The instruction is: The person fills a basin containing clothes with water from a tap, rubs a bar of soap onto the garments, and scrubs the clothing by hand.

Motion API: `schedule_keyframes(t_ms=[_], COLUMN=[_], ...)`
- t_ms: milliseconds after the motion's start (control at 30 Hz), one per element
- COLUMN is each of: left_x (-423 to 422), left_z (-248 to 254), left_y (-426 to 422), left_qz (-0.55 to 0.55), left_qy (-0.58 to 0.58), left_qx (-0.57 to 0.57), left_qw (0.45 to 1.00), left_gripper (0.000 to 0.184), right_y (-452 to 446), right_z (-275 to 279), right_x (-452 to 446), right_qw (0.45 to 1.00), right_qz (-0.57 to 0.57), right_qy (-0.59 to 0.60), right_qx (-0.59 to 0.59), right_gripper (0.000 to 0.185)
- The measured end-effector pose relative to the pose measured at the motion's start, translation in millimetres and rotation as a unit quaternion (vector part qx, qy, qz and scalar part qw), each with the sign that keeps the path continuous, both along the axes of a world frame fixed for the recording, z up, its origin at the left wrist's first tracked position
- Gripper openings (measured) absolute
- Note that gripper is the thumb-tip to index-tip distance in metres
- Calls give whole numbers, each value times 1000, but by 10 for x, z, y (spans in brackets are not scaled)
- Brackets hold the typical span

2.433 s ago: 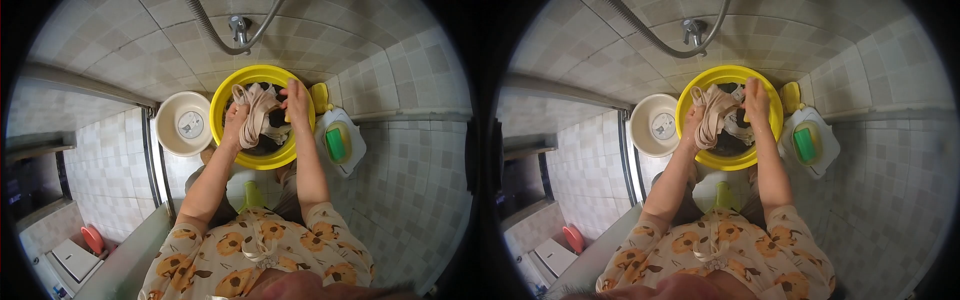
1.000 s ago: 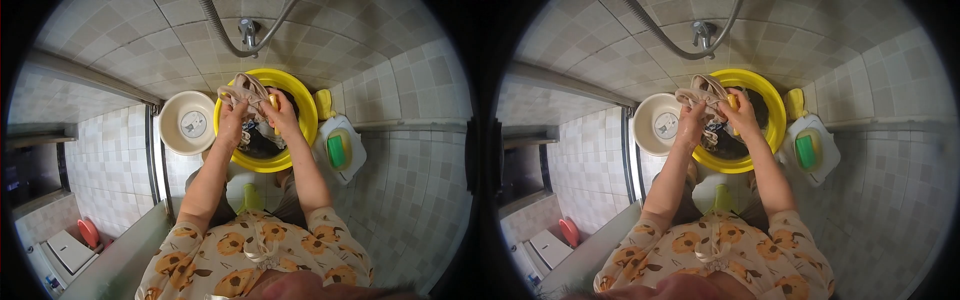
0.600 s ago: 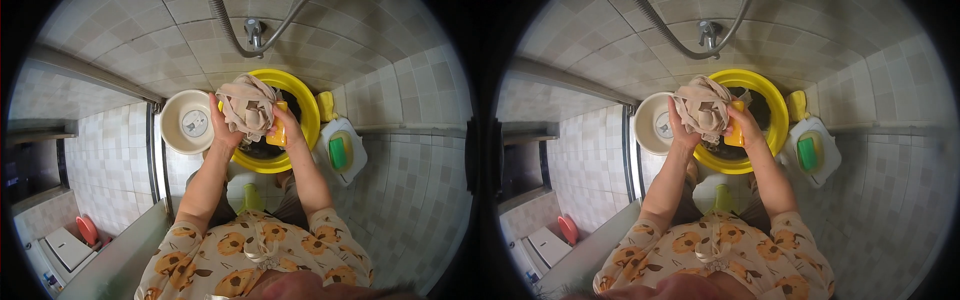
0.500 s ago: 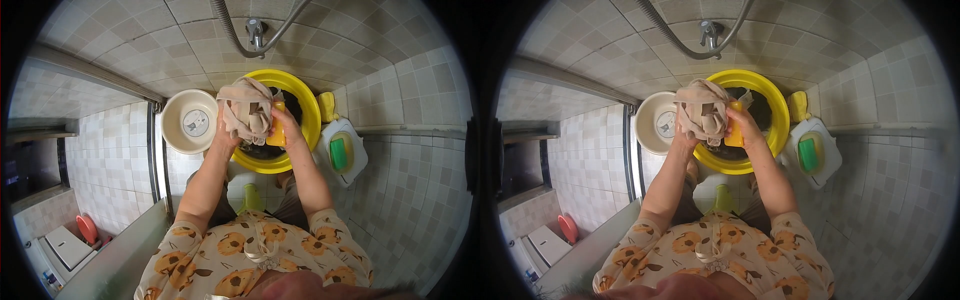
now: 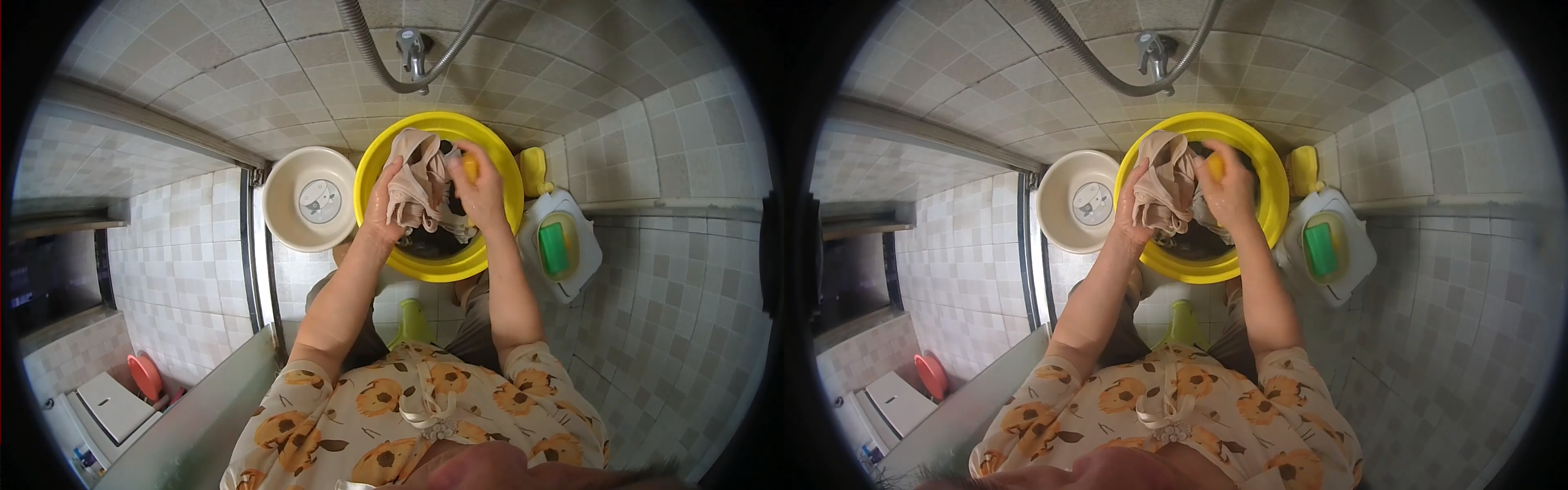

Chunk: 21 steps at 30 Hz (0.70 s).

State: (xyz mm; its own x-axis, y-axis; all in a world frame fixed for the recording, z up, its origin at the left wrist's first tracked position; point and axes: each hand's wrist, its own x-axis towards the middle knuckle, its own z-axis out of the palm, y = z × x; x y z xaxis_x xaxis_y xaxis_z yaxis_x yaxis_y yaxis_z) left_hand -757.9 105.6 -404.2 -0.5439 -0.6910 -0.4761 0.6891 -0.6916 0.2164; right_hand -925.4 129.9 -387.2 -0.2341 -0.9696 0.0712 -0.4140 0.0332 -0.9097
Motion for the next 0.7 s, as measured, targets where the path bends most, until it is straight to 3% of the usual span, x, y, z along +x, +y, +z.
schedule_keyframes(t_ms=[33,67,133,167,200,333,400,467,533,567,600,633,667,700], left_x=[3,5,-30,-53,-139,-207,-213,-189,-217,-206,-196,-235,-227,-213], left_z=[-23,-47,-77,-67,-50,-6,-101,-444,-329,-262,-122,163,143,92], left_y=[-10,-24,-19,2,76,254,233,258,269,269,257,255,256,271], left_qz=[1,4,-10,-17,69,62,73,15,25,-46,-116,-88,-90,-102], left_qy=[6,8,-56,-63,-49,-29,-18,-49,-71,-233,-387,-330,-330,-431], left_qx=[5,5,-11,-34,-82,-25,-12,-26,28,-67,-162,-68,-68,-176], left_qw=[1000,1000,998,997,993,997,997,998,997,969,900,937,937,879], left_gripper=[45,45,47,46,43,40,39,36,37,34,31,29,29,29], right_y=[24,43,120,133,136,84,-4,-3,-55,-90,-134,-174,-182,-162], right_z=[191,266,395,417,420,170,80,30,41,70,-28,-213,-349,-396], right_x=[63,82,243,373,502,647,564,572,549,506,421,309,247,235], right_qw=[987,977,970,963,941,927,958,964,991,991,991,993,989,986], right_qz=[-91,-135,-81,32,140,197,166,129,94,43,41,44,47,58], right_qy=[64,25,77,122,165,265,228,227,90,86,84,7,-68,-94], right_qx=[-117,-161,-214,-238,-259,-180,-58,-46,39,96,95,109,125,121], right_gripper=[33,34,37,39,42,43,42,38,38,43,43,44,45,48])
